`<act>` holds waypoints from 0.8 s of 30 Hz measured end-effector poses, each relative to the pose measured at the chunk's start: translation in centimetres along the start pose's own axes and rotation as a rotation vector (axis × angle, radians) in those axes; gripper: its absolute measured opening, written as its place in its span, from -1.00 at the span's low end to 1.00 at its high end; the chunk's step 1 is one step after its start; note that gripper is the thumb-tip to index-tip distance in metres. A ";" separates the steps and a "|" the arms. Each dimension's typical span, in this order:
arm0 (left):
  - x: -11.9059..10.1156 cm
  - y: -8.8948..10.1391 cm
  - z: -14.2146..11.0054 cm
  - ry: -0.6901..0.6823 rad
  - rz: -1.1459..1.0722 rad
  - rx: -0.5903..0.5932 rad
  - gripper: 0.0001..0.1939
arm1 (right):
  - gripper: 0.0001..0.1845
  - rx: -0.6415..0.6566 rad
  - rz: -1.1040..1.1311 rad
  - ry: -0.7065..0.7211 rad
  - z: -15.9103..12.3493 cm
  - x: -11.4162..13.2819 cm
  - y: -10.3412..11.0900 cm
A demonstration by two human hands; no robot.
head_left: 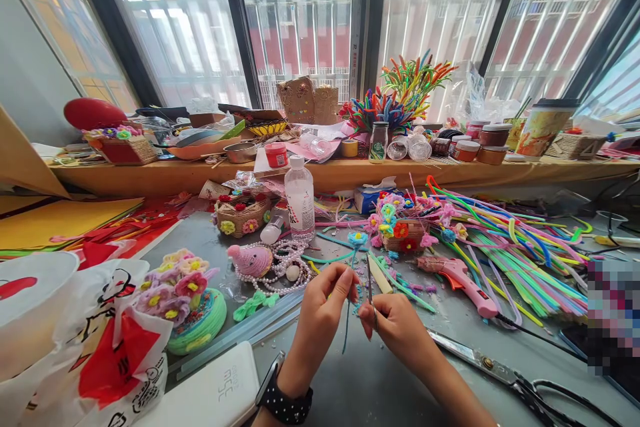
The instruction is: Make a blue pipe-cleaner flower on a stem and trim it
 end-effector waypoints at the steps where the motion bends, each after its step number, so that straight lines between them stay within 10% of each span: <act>1: 0.0 0.0 0.0 0.002 -0.007 0.003 -0.77 | -0.22 0.022 0.011 0.013 0.0 0.1 -0.2; 9: 0.1 -0.5 0.0 -0.003 0.037 0.037 -0.76 | -0.22 0.153 0.023 0.075 -0.3 1.1 -1.2; 24: -0.7 -1.0 0.0 -0.010 0.176 0.080 -0.76 | -0.24 -0.023 0.058 0.069 -0.3 0.5 0.3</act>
Point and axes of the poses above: each hand's wrist, its own z-axis towards the middle knuckle, its own y-axis out of the back of the hand, x = y × z, the point moved 8 cm from there along z, towards the middle knuckle, and after that the axes turned 13 degrees about x, right-handed, at the moved point
